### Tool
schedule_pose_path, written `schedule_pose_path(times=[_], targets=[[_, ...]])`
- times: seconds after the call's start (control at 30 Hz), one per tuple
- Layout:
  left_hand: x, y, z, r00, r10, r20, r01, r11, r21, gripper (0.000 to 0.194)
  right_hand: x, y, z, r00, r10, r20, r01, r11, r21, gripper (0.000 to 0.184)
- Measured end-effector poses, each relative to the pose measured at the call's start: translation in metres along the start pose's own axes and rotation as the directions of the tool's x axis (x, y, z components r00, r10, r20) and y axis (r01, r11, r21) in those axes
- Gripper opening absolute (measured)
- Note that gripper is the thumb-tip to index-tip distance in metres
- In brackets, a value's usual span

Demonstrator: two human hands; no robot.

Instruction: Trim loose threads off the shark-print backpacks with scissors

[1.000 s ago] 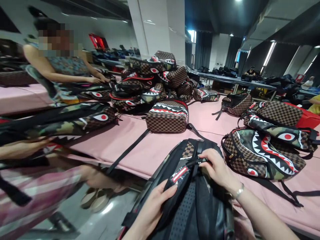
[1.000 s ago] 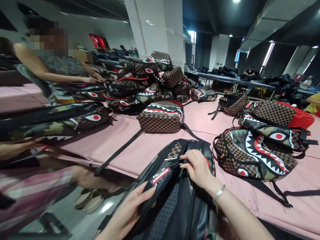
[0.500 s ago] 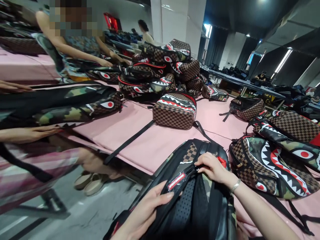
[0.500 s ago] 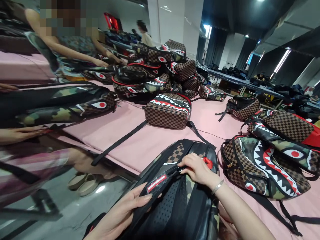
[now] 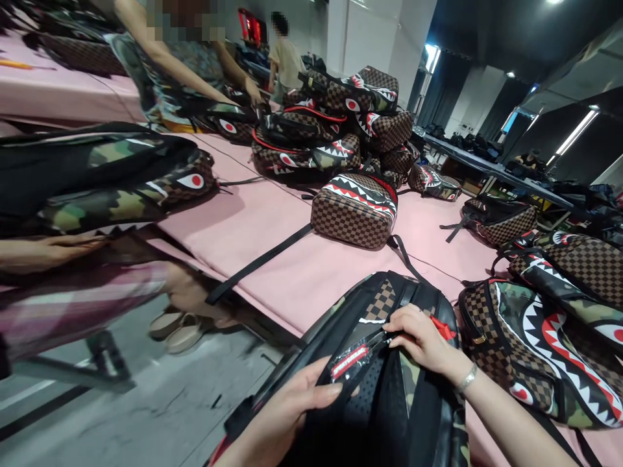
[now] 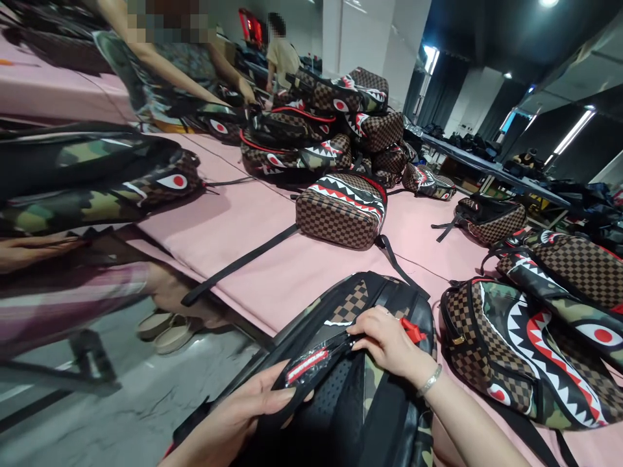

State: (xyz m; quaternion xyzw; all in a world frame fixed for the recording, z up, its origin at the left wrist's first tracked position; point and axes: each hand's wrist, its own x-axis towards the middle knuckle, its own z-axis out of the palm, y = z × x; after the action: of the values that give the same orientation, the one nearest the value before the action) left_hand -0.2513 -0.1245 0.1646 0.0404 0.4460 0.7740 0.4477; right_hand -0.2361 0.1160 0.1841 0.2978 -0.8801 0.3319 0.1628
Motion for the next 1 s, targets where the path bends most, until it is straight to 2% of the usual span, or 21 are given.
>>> schedule_pose_path(times=[0.27, 0.43, 0.67, 1.0], targets=[[0.0022, 0.0005, -0.0031, 0.999, -0.026, 0.045, 0.027, 1.000, -0.015, 0.029, 0.0050, 0.0019, 0.0016, 0.995, -0.099, 0.014, 0.100, 0.992, -0.072, 0.010], [0.0022, 0.0010, -0.0037, 0.997, 0.000, 0.073, 0.001, 1.000, -0.011, 0.024, 0.0043, 0.0009, -0.0038, 0.997, -0.068, 0.036, 0.071, 0.995, -0.077, 0.013], [0.0021, 0.0025, -0.0048, 0.998, 0.028, 0.051, -0.031, 0.998, 0.052, 0.028, 0.0020, 0.0030, -0.0066, 0.998, -0.055, 0.037, 0.057, 0.996, -0.066, 0.015], [0.0017, 0.0022, -0.0038, 0.997, 0.029, 0.073, -0.030, 0.999, 0.023, 0.031, 0.0075, -0.0009, -0.0050, 0.996, -0.046, 0.081, 0.051, 0.997, -0.059, 0.015]])
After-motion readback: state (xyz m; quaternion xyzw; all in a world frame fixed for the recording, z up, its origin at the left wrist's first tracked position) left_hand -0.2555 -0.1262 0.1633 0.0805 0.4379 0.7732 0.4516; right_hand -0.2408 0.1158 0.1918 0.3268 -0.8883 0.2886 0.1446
